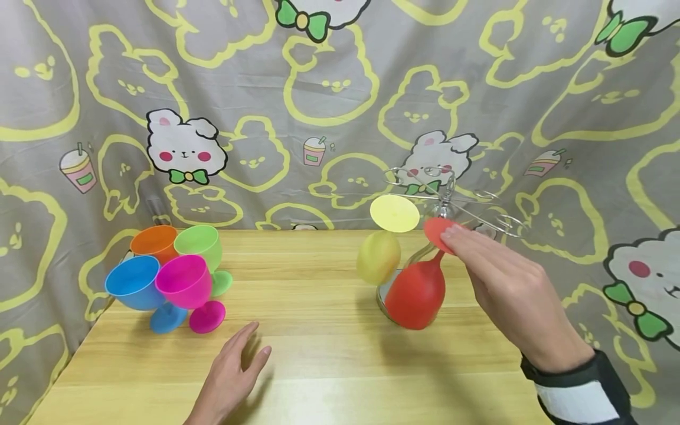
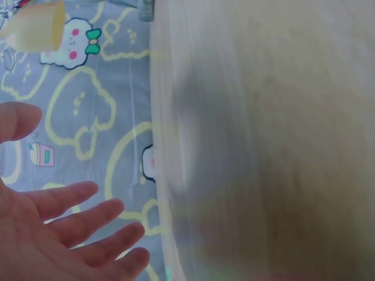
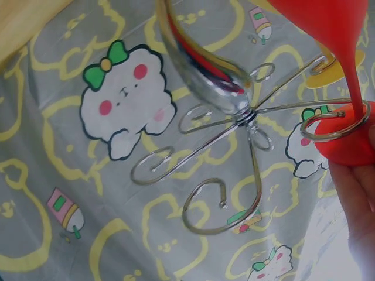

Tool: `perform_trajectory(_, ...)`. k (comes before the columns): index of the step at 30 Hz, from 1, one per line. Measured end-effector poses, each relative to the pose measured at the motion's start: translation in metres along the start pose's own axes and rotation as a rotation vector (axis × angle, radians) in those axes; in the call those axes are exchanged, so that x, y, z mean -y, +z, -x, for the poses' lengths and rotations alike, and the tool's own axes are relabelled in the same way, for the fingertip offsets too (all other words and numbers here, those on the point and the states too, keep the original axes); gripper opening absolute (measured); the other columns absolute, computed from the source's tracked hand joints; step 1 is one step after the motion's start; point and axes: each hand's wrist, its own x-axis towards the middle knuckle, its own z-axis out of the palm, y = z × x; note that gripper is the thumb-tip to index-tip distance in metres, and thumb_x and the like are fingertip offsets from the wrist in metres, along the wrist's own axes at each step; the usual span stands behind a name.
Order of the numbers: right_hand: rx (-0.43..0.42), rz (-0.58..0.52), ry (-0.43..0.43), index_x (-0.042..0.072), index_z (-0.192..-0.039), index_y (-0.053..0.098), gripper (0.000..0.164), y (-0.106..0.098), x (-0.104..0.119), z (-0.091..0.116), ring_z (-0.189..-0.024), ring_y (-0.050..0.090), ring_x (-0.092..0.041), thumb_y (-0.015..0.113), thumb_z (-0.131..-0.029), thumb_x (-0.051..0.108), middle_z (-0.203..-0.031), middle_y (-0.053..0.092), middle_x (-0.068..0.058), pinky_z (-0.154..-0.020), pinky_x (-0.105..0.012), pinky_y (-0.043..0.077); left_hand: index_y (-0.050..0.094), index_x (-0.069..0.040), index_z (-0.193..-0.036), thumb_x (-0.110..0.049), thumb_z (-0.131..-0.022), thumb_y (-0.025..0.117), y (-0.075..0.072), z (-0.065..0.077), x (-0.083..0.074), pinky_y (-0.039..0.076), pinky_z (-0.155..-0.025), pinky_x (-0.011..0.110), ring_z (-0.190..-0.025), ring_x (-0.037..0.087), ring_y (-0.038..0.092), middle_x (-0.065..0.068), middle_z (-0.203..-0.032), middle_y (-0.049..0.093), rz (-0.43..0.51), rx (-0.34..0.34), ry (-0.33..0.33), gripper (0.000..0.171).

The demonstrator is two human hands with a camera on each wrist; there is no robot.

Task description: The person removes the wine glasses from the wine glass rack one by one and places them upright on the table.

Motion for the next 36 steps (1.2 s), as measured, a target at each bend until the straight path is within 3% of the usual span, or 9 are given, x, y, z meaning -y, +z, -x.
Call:
perform_trajectory(7, -0.039, -0.016, -0.009, 0.000, -0.132, 0.075, 0.054, 0.007, -0.009, -0.012, -0.147, 0.041, 0.013, 0.039, -0.119, 0.038, -0.126, 0.077, -0.023, -0.123, -0.008, 0.030, 0.049, -0.007, -0.160, -0.040, -0.105, 0.070, 0.000, 0.001, 0.001, 0.037, -0.126, 0.068, -0.155, 0.044, 0.043, 0.017, -0.167, 0.048, -0.003, -0.009, -0.026, 0.068)
perform_trajectory(15, 0.020, -0.019, 0.053, 0.010, -0.138, 0.074, 0.056, 0.009, -0.030, -0.013, -0.142, 0.037, 0.023, 0.038, -0.115, 0.046, -0.125, 0.078, -0.022, -0.117, -0.003, 0.029, 0.051, -0.007, -0.160, -0.039, -0.105, 0.070, 0.000, 0.001, 0.001, 0.037, -0.125, 0.067, -0.155, 0.044, 0.043, 0.017, -0.166, 0.049, -0.001, -0.014, -0.033, 0.067)
perform_trajectory(18, 0.066, 0.009, 0.075, 0.010, -0.140, 0.073, 0.033, 0.007, -0.034, -0.013, -0.142, 0.059, -0.003, 0.062, -0.109, 0.014, -0.129, 0.077, -0.022, -0.117, -0.002, 0.026, 0.051, -0.007, -0.159, -0.041, -0.105, 0.070, -0.001, 0.002, 0.001, 0.038, -0.125, 0.067, -0.155, 0.044, 0.044, 0.017, -0.166, 0.050, -0.006, -0.018, -0.028, 0.067)
perform_trajectory(22, 0.110, 0.054, 0.118, 0.008, -0.140, 0.072, 0.073, 0.003, -0.037, -0.010, -0.115, 0.074, -0.047, 0.082, -0.075, -0.023, -0.131, 0.075, -0.023, -0.117, -0.002, 0.021, 0.051, -0.008, -0.159, -0.043, -0.105, 0.069, -0.002, 0.002, 0.001, 0.039, -0.125, 0.067, -0.154, 0.044, 0.044, 0.017, -0.166, 0.050, -0.009, -0.017, -0.023, 0.067)
perform_trajectory(24, 0.118, 0.069, 0.133, 0.008, -0.140, 0.072, 0.073, 0.001, -0.038, -0.006, -0.109, 0.074, -0.052, 0.081, -0.074, -0.024, -0.131, 0.075, -0.023, -0.116, -0.002, 0.020, 0.051, -0.008, -0.159, -0.043, -0.105, 0.069, -0.001, 0.002, 0.002, 0.039, -0.125, 0.067, -0.155, 0.044, 0.044, 0.016, -0.166, 0.050, -0.008, -0.015, -0.021, 0.067)
perform_trajectory(26, 0.116, 0.081, 0.140, 0.008, -0.140, 0.072, 0.056, -0.002, -0.038, -0.001, -0.110, 0.073, -0.052, 0.074, -0.089, -0.016, -0.133, 0.075, -0.023, -0.117, -0.002, 0.020, 0.051, -0.008, -0.159, -0.043, -0.105, 0.069, -0.001, 0.002, 0.002, 0.039, -0.125, 0.067, -0.155, 0.044, 0.044, 0.016, -0.166, 0.050, -0.007, -0.014, -0.018, 0.067)
perform_trajectory(28, 0.108, 0.093, 0.145, 0.010, -0.141, 0.072, 0.037, -0.006, -0.037, 0.003, -0.113, 0.073, -0.050, 0.061, -0.106, 0.006, -0.134, 0.074, -0.022, -0.117, -0.001, 0.020, 0.051, -0.008, -0.160, -0.043, -0.105, 0.068, -0.001, 0.002, 0.002, 0.038, -0.125, 0.067, -0.155, 0.043, 0.044, 0.016, -0.166, 0.049, -0.008, -0.012, -0.019, 0.067)
perform_trajectory(30, 0.101, 0.099, 0.150, 0.012, -0.143, 0.072, 0.044, -0.010, -0.035, 0.007, -0.116, 0.072, -0.047, 0.045, -0.113, 0.031, -0.134, 0.075, -0.021, -0.117, -0.001, 0.021, 0.051, -0.008, -0.160, -0.043, -0.105, 0.068, -0.002, 0.002, 0.001, 0.038, -0.125, 0.067, -0.155, 0.044, 0.044, 0.016, -0.166, 0.049, -0.008, -0.009, -0.020, 0.067)
perform_trajectory(36, 0.060, 0.080, 0.154, 0.012, -0.141, 0.073, 0.065, -0.023, -0.025, 0.011, -0.146, 0.039, 0.018, 0.031, -0.116, 0.055, -0.127, 0.076, -0.024, -0.118, -0.001, 0.024, 0.049, -0.009, -0.161, -0.042, -0.105, 0.069, 0.000, 0.000, 0.000, 0.036, -0.126, 0.067, -0.156, 0.043, 0.042, 0.015, -0.168, 0.048, 0.003, 0.003, -0.034, 0.068)
